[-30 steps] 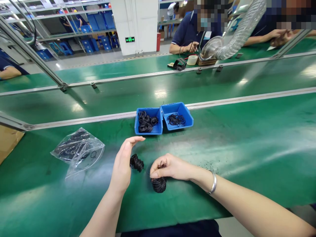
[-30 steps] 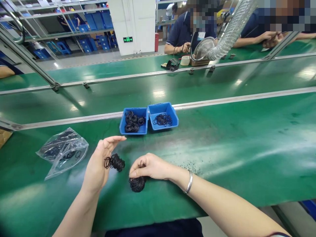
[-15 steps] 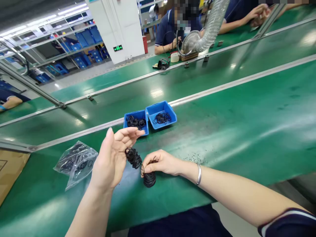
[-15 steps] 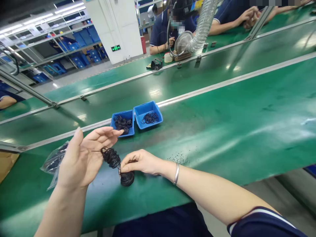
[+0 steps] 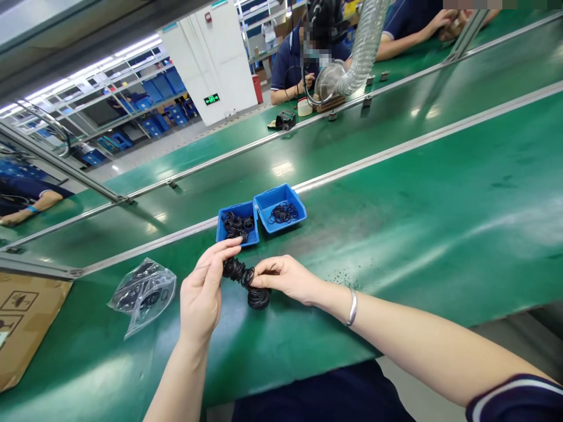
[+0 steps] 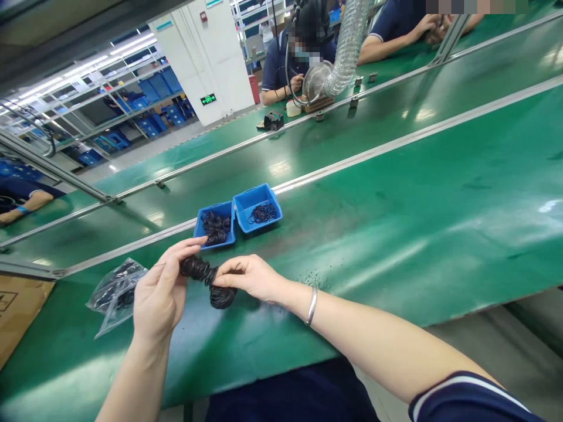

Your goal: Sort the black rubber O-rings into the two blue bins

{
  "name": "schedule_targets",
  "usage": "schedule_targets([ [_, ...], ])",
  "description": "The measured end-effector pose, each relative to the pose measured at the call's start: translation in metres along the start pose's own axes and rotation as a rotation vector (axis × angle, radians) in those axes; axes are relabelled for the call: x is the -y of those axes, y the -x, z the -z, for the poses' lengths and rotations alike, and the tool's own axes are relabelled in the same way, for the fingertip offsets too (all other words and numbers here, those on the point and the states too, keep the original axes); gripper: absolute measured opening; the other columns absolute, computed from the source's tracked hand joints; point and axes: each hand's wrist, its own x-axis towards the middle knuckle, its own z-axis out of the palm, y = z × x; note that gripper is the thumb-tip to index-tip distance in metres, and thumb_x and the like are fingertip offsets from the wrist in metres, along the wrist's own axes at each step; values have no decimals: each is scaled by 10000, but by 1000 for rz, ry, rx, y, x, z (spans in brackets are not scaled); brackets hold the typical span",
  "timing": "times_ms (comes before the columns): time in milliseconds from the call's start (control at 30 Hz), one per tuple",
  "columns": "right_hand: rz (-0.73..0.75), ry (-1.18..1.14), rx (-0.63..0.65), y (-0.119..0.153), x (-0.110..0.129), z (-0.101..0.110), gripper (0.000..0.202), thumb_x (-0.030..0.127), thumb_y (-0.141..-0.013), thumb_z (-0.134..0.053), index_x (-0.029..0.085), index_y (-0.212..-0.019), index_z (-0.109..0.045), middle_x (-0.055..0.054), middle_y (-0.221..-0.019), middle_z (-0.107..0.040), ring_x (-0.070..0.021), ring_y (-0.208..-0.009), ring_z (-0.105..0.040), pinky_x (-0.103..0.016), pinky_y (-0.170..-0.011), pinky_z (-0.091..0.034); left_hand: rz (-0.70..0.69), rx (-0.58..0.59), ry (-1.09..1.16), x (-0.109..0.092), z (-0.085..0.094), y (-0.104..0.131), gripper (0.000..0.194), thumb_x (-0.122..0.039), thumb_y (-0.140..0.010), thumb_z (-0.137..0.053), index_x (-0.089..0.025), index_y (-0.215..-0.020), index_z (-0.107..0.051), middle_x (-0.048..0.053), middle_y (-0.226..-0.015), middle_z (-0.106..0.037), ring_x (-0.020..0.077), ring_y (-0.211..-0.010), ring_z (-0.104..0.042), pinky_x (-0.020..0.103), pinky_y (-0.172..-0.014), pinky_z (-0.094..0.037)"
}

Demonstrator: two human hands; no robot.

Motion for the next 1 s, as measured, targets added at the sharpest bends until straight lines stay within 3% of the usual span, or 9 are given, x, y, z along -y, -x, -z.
schedule_targets([
  [100,47,77,-81,-3,1,3,292,393,-700,-837,136,-812,-756,-28,-801,-737,-148,-726,-649,-303,-765,-527,-125,-21,-229,-6,9,4,250,-304,-961,-555,-249,-1082,-767,76,-1282,-656,266,-1249,-565,444,-1114,-388],
  [300,176,406,-88,-3,10,9,288,426,-869,-684,146,-879,-750,-60,-893,-753,-191,-816,-678,-326,-788,-541,-106,-36,-356,-1,23,7,283,-272,-986,-511,-275,-1174,-722,53,-1326,-627,232,-1263,-557,418,-1114,-395],
  [400,364,665,-72,-1,16,8,267,366,-953,-590,165,-874,-747,-63,-924,-752,-192,-859,-683,-327,-830,-531,-195,-90,-525,4,29,12,275,-226,-979,-522,-276,-1158,-724,45,-1241,-678,209,-1182,-603,405,-1080,-409],
  [533,622,843,-110,1,24,7,203,282,-970,-584,177,-865,-723,-60,-901,-735,-177,-857,-681,-306,-821,-534,-241,-80,-666,18,39,17,271,-194,-973,-519,-262,-1142,-719,53,-1197,-703,203,-1134,-628,419,-1060,-424],
  [767,777,1122,-194,7,38,6,131,245,-938,-640,184,-823,-662,-58,-856,-691,-190,-847,-629,-349,-819,-518,-362,-49,-744,28,48,27,194,-158,-923,-588,-250,-1012,-734,56,-1155,-720,213,-1125,-646,474,-1099,-399],
  [867,758,1202,-206,10,45,3,126,234,-938,-633,177,-834,-676,-59,-837,-651,-187,-817,-613,-335,-780,-519,-363,-24,-700,26,47,29,177,-152,-898,-622,-248,-983,-744,57,-1126,-733,217,-1085,-667,474,-1090,-412],
  [1000,598,1216,-78,9,50,2,141,203,-956,-589,180,-861,-691,-54,-877,-655,-164,-807,-637,-283,-749,-533,-172,-124,-446,26,38,30,96,-196,-890,-654,-225,-881,-745,64,-1067,-743,223,-1039,-676,436,-1002,-484],
])
